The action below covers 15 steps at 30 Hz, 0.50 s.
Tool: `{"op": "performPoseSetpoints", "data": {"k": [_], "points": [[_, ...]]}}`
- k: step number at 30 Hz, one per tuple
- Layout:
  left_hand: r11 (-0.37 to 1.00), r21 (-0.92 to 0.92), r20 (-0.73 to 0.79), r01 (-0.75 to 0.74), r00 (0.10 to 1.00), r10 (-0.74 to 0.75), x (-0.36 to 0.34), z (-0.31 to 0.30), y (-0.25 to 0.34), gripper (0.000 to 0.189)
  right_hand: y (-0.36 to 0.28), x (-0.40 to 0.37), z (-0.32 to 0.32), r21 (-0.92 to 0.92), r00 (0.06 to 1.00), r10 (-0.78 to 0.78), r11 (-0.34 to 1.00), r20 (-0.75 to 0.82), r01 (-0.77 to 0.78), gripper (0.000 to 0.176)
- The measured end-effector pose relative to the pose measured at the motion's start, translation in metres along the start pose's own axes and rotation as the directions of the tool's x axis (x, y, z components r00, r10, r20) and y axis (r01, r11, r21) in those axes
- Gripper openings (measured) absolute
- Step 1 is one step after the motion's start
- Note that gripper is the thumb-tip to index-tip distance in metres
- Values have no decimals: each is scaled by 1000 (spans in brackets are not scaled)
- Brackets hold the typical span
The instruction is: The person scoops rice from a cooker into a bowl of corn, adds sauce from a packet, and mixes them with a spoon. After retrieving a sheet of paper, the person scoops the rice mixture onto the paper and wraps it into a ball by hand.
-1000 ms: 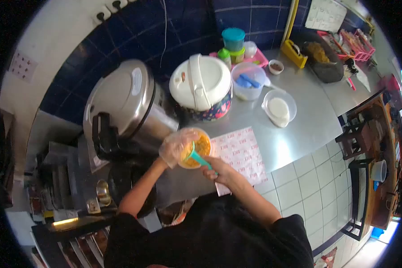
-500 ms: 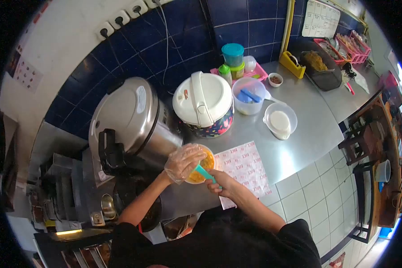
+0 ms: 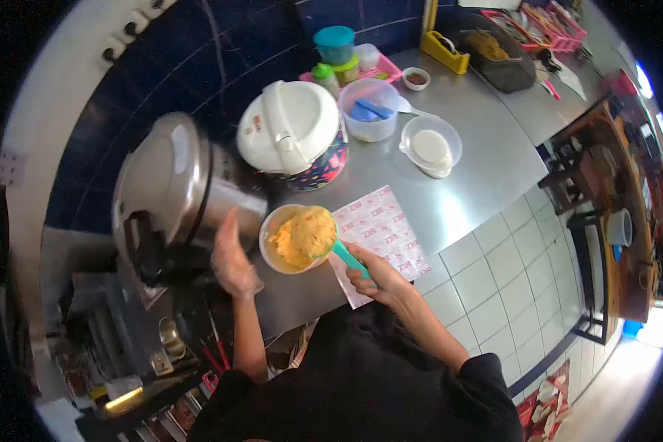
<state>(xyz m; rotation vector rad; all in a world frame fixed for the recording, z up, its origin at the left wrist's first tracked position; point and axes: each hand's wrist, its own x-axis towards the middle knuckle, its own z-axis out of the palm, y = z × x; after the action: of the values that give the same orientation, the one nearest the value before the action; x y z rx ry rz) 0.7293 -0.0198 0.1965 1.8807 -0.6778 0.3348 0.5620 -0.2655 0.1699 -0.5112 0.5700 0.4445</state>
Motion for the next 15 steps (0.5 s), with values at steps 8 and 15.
{"op": "performPoseSetpoints", "data": {"k": [8,15], "points": [[910,-322,-179,262,927,-330,-85,7,-33,61,36,-34,-78,-225,828,-384,922,-409,316,47],[911,-258,-202,322,904,-377,-82,0,-26,52,81,21,-137,-877,466,-851,-396,240,-271,56]]}}
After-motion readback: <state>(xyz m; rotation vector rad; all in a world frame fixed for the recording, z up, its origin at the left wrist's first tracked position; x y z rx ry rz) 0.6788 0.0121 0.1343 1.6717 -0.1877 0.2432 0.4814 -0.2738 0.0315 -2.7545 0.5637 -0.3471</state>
